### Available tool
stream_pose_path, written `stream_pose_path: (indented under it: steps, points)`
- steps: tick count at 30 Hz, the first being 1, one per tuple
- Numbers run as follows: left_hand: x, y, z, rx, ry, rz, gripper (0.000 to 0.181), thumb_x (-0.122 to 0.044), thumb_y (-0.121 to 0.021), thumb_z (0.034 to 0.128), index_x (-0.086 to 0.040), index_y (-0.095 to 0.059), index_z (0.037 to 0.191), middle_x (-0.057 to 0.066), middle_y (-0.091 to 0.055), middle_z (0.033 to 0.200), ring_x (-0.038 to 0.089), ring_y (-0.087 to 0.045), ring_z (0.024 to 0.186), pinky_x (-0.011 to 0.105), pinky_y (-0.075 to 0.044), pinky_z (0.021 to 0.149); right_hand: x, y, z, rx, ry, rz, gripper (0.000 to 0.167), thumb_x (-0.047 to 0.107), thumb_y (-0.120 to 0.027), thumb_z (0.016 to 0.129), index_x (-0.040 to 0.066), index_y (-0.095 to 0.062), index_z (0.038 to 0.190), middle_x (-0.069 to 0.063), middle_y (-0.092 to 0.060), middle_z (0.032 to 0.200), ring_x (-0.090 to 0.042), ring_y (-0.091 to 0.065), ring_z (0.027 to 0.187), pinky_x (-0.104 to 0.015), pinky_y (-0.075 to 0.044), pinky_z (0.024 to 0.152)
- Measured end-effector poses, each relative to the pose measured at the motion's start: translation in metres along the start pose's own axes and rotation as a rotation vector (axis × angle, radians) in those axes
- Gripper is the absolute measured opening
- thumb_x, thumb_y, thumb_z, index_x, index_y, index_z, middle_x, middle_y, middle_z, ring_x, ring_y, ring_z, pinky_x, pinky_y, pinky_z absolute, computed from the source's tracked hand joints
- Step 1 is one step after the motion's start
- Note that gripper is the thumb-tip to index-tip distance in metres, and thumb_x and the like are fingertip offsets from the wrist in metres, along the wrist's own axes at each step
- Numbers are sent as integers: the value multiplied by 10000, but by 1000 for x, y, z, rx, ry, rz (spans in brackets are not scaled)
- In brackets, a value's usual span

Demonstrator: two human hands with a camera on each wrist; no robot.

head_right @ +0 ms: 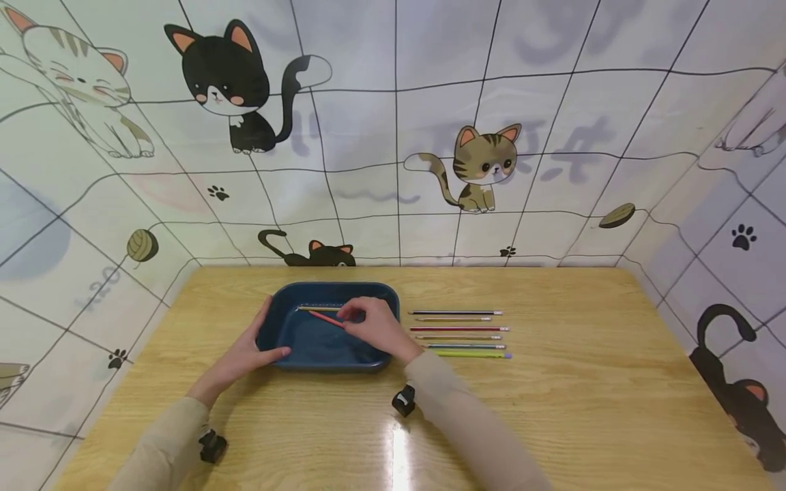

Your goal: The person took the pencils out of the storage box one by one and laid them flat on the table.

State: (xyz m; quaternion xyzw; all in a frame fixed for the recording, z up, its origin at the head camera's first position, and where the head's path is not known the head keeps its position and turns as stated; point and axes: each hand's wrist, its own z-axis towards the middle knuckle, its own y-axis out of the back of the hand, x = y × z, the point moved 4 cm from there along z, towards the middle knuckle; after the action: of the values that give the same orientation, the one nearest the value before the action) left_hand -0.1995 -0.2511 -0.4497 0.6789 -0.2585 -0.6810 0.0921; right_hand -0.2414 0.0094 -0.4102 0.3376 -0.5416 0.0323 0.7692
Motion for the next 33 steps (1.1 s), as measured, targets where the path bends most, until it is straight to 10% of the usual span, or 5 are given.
stream_pose_path:
  steps: [18, 33]
  points:
    - [-37, -5, -6, 13, 24, -33, 1065, -96, -769, 815, -41, 3, 1548, 228, -5, 1584, 435, -31, 1423, 610, -104, 1097, -19, -17, 21, 94, -166, -164, 230, 38, -730, 841, 21, -677, 1064, -64, -654, 937, -185, -607, 849, -293, -487, 750]
    - [-3, -1, -1, 2, 16, -25, 1103, -222, -789, 820, -200, 24, 1566, 103, 29, 1610, 369, 13, 1441, 618, -86, 1095, -23, -25, 25, 156, -199, -312, 338, 1, -755, 805, 11, -643, 1124, -83, -636, 960, -236, -596, 921, -353, -481, 810]
